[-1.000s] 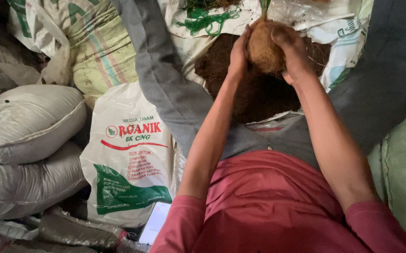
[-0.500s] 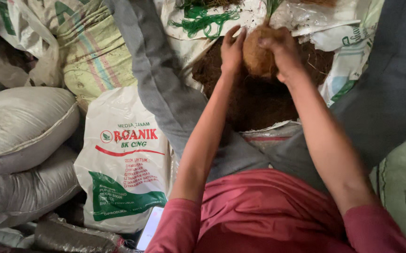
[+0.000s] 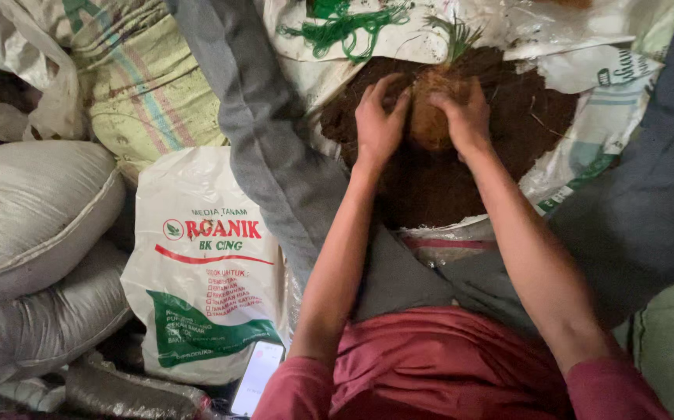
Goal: The person sits on the floor and wraps a small plant's root ball with coconut coir and green twine. They repeatedly adjust the coir and tie the twine to secure the root ball, then place the finished unit aside.
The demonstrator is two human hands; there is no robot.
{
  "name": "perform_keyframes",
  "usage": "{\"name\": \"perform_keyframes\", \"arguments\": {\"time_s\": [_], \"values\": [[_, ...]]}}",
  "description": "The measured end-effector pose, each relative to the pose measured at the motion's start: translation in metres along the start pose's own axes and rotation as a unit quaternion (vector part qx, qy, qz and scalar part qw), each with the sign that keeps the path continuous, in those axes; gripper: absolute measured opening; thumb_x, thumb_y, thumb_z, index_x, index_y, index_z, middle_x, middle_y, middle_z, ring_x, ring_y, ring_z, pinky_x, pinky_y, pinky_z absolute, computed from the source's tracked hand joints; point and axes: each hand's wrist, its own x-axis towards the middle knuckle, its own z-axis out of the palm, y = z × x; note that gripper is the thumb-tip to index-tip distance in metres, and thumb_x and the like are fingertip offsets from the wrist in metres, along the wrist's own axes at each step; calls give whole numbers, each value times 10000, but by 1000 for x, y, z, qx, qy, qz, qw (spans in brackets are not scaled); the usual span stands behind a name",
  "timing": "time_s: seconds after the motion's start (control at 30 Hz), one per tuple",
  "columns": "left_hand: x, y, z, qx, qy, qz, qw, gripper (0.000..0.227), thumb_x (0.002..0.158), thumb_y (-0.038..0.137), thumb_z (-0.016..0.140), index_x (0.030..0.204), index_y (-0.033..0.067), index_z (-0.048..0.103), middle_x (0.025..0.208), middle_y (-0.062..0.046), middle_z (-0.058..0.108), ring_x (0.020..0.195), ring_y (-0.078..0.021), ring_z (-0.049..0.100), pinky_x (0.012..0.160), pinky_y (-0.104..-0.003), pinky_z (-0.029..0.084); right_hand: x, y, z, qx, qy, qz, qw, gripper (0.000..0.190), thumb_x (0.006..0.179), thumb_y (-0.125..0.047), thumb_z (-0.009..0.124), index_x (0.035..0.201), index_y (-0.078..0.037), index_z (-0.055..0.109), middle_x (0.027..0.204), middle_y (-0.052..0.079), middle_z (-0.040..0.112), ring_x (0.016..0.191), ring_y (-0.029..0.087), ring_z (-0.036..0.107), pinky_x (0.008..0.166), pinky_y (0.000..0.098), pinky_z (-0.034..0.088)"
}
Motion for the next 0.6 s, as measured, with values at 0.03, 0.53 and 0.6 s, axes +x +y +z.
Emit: {"name": "perform_keyframes", "arguments": {"time_s": [0.03,0.53,0.6], "values": [[-1,1,-6,2,-16,-25,1000,304,933,235,705,1200,94,731,1099,-153,761,952,-232,775,847,-317,599,-2,0,5,-13,-4,-3,1000,675,844,-346,819,1371,-35,533,1283,150,674,1164,273,673,963,384,534],[-23,-130,-20,128,-5,-166,978,342,863,173,672,1190,131,761,1154,-196,745,1117,-385,699,976,-434,547,-7,35,79,-501,-47,-335,797,581,819,-572,846,1117,-102,678,1070,110,729,1080,356,600,798,550,415],[-22,-130,-15,127,-19,-217,968,339,869,243,735,1191,139,749,1136,-209,726,1107,-402,672,970,-453,528,-3,45,75,-513,-65,-322,793,599,826,-574,845,1153,-100,680,1102,103,721,1105,351,566,828,551,393]]}}
